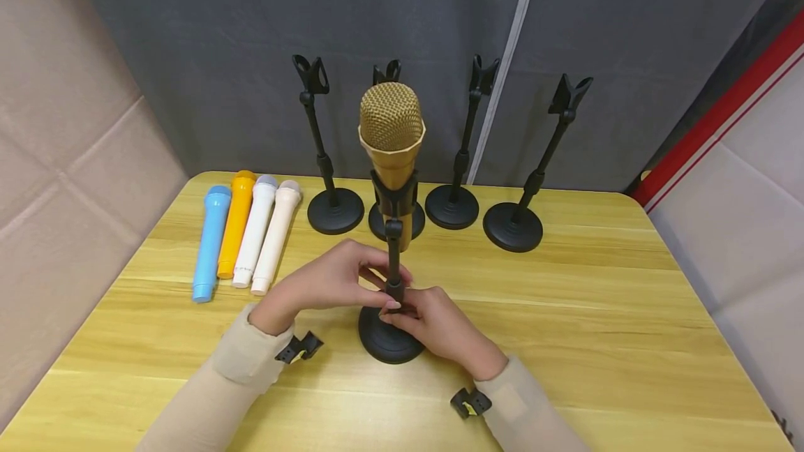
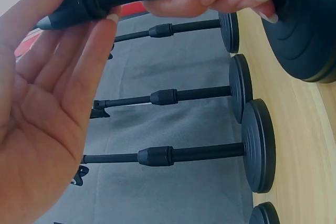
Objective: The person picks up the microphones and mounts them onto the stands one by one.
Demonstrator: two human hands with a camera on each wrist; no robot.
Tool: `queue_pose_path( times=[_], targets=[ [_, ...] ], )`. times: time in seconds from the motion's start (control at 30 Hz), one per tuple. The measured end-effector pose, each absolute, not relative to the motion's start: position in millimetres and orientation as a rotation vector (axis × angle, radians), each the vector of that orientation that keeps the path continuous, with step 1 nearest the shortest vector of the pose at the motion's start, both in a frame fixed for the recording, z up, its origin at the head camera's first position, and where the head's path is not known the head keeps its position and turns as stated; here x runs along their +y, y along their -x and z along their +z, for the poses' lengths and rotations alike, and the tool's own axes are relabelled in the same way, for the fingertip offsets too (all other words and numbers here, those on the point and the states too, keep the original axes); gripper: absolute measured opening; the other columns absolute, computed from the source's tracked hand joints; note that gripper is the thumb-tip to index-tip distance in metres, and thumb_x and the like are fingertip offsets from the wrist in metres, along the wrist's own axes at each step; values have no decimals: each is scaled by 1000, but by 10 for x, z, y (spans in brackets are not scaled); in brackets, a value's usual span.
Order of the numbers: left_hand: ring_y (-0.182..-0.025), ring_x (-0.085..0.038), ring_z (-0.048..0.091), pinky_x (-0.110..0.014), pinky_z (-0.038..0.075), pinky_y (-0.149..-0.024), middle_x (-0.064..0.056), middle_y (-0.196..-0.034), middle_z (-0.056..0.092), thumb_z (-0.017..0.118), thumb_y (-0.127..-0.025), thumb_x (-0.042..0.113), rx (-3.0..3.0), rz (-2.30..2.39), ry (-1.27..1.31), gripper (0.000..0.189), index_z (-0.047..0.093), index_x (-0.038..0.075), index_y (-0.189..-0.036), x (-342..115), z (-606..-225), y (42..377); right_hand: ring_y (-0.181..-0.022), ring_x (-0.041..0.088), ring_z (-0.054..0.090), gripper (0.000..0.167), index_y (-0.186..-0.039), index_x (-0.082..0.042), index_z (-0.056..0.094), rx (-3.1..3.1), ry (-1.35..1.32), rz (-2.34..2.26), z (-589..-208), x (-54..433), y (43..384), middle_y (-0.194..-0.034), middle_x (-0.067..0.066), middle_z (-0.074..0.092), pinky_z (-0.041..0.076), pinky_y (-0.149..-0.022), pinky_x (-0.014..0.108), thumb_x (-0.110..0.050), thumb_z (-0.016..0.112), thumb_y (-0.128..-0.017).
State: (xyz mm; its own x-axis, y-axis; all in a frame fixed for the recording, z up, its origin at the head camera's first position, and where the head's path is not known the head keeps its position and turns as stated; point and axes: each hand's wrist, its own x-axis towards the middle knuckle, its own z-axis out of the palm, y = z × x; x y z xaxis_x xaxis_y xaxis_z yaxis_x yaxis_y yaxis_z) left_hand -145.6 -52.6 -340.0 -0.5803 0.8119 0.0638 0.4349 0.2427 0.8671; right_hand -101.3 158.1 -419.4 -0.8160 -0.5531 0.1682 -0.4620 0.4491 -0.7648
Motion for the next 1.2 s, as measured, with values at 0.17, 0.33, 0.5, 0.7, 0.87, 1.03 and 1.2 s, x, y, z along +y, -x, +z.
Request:
queue_pose_path(
  times=[0.17, 0.33, 0.5, 0.7, 0.87, 1.03, 1.2],
  targets=[
    [-96, -5, 73, -27, 61, -84, 0, -110, 73, 83, -85, 17, 2195, 1272, -1154, 29, 74, 10, -112, -497, -3403, 1434, -87, 0, 70, 10, -102, -17, 75, 2586, 901, -1310, -4184, 1583, 1008, -93, -6, 78, 58, -77, 21, -22, 71, -95],
    [-94, -3, 71, -27, 61, -82, 4, -106, 71, 85, -83, 26, 2262, 1238, -1204, 30, 74, 14, -108, -481, -3398, 1422, -81, -2, 65, 9, -102, -19, 75, 2603, 886, -1293, -4162, 1581, 1003, -90, -9, 76, 55, -73, 20, -23, 73, -94],
    [-101, -4, 71, -21, 58, -85, 1, -114, 74, 79, -89, 27, 2246, 1220, -1213, 28, 74, 16, -114, -498, -3382, 1415, -83, -2, 68, 9, -102, -17, 75, 2569, 882, -1311, -4161, 1584, 1003, -91, -6, 77, 56, -75, 20, -22, 72, -94],
    [-97, -2, 71, -21, 58, -86, 0, -110, 77, 76, -92, 24, 2215, 1248, -1208, 24, 75, 13, -113, -501, -3374, 1415, -85, 0, 69, 8, -99, -16, 74, 2557, 890, -1328, -4175, 1580, 1004, -91, -5, 77, 57, -78, 21, -21, 72, -95],
    [-87, 0, 70, -24, 59, -82, 8, -99, 75, 75, -92, 31, 2261, 1281, -1172, 18, 74, 18, -104, -488, -3378, 1407, -88, 1, 69, 6, -98, -15, 73, 2583, 909, -1309, -4171, 1576, 994, -90, -5, 76, 57, -79, 21, -19, 73, -94],
    [-86, 0, 68, -26, 58, -79, 15, -99, 73, 69, -97, 34, 2327, 1310, -1130, 13, 74, 25, -105, -495, -3361, 1388, -92, 5, 73, 5, -97, -14, 71, 2594, 931, -1307, -4168, 1571, 993, -90, -4, 77, 59, -79, 23, -17, 74, -93],
    [-91, 1, 70, -24, 58, -81, 9, -112, 76, 67, -98, 31, 2319, 1369, -1172, 21, 75, 24, -117, -492, -3355, 1377, -92, 4, 72, 6, -98, -16, 72, 2585, 919, -1312, -4161, 1569, 1001, -92, -5, 76, 60, -82, 24, -15, 74, -93]
  ],
)
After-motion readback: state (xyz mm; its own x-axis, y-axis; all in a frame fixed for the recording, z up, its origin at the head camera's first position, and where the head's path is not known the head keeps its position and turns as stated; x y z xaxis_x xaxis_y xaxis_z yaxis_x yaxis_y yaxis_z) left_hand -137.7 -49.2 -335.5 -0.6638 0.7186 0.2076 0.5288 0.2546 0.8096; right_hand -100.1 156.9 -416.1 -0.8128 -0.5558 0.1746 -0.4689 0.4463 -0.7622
